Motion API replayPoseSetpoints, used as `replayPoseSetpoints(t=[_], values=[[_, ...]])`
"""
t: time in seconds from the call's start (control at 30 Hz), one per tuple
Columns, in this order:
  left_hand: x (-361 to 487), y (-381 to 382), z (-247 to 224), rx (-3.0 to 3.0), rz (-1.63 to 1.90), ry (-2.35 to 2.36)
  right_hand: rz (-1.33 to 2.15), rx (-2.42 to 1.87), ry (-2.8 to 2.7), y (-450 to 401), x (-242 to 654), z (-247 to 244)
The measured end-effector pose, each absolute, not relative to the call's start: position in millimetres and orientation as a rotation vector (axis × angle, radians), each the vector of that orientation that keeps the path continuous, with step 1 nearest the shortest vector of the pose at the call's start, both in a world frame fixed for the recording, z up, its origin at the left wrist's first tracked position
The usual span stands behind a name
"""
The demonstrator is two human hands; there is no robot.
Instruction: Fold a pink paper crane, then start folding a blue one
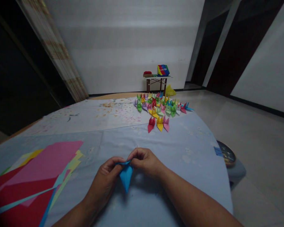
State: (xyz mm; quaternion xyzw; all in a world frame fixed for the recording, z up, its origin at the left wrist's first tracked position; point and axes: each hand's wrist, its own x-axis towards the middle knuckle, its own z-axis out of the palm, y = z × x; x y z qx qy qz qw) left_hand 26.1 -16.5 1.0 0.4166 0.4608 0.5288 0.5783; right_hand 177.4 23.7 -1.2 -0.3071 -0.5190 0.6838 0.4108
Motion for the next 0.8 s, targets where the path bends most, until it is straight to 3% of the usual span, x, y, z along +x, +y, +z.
replayPoseSetpoints(t=[0.53, 0.8], values=[[27, -16, 6, 0.947, 1.163, 1.095, 1.565, -0.773, -1.470, 27, 185, 0], [26, -15, 12, 1.014, 1.201, 1.125, 1.660, -0.735, -1.465, 26, 189, 1]])
